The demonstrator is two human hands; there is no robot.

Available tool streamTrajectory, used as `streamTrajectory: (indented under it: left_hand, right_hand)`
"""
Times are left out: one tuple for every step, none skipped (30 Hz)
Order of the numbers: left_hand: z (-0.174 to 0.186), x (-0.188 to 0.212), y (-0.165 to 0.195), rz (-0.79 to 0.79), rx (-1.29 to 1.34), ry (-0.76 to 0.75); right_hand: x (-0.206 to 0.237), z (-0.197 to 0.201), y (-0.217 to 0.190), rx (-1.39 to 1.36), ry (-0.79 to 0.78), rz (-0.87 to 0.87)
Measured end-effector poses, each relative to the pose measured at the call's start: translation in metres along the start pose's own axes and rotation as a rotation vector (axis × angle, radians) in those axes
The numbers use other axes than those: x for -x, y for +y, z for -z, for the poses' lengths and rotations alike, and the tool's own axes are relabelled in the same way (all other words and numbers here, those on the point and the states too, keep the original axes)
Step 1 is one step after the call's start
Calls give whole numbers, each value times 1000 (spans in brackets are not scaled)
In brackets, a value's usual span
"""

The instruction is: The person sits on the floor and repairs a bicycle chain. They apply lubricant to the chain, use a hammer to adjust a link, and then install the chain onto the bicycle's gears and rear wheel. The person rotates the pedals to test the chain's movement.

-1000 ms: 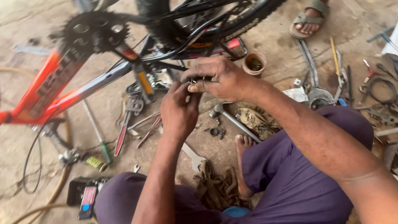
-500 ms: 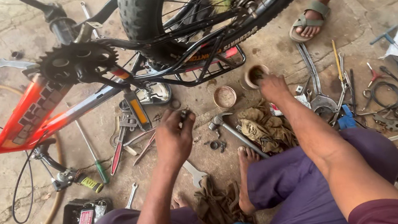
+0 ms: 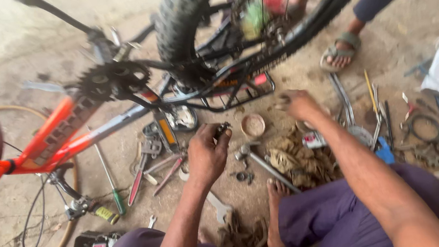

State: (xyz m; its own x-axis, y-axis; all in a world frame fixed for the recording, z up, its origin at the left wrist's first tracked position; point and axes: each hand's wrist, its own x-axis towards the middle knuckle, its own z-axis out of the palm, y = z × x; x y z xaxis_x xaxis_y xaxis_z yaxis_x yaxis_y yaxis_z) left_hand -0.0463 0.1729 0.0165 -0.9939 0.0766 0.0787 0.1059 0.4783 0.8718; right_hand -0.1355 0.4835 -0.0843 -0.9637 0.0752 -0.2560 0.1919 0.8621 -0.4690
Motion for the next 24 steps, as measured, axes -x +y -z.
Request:
streamTrajectory:
  left_hand:
    - [1, 0, 0, 28, 25, 2]
    - [3, 1, -1, 37, 52, 10]
    - [3, 1, -2, 44, 78, 16]
    - [4, 0, -3, 48, 104, 22]
    - [5, 0, -4, 10, 69, 51]
    - [5, 0, -5, -32, 30, 81]
    - [7, 0, -6, -76, -8, 114]
    - [8, 0, -7, -86, -38, 128]
    - [10, 2, -8, -93, -71, 142]
    - [13, 4, -8, -98, -104, 152]
    - [17, 6, -8, -100, -124, 141]
    - [21, 8, -8, -97, -139, 130]
    - [24, 11, -8, -87, -149, 118]
    - [27, 13, -8, -75, -147, 114]
    - [29, 15, -7, -67, -150, 110]
    - [31, 15, -6, -60, -155, 102]
    - [31, 15, -5, -34, -140, 96]
    - [30, 15, -2, -7, -124, 82]
    - [28, 14, 0, 13, -106, 70]
    - [26, 11, 4, 1, -108, 83]
    - [23, 9, 6, -13, -109, 95]
    - [21, 7, 9, -23, -110, 105]
    - [19, 5, 12, -25, -98, 117]
    - [18, 2, 14, -26, -87, 130]
  right_hand:
    - [-6, 6, -21, -95, 84, 111]
    - [-10, 9, -40, -191, 161, 220]
    - [-15, 12, -60, -498, 84, 136]
    - [-21, 16, -79, -801, 0, 52]
    - [-26, 21, -95, -1103, -93, -32]
    - [-29, 22, -110, -1225, -126, -21]
    - [-30, 20, -124, -1346, -162, -6]
    - [-31, 21, -136, -1464, -204, 15]
    - [-31, 20, -144, -1429, -116, 6]
    - [-29, 18, -151, -1395, -25, -9]
    - [-27, 18, -155, -1250, 70, 31]
    - [-25, 18, -157, -1099, 164, 66]
    - [-22, 18, -158, -1059, 177, 51]
    - [-19, 18, -157, -1018, 188, 35]
    - [-16, 17, -156, -981, 201, 22]
    - [-13, 17, -153, -994, 141, 47]
    - [-8, 16, -149, -1006, 98, 58]
    - [-3, 14, -146, -1025, 65, 101]
    - [3, 13, -141, -1037, 36, 142]
    - [10, 11, -136, -1045, 11, 191]
    - [17, 8, -132, -1022, 1, 220]
    - [25, 7, -128, -991, -1, 245]
    - [34, 4, -124, -958, -3, 275]
    - [41, 4, -123, -800, 44, 205]
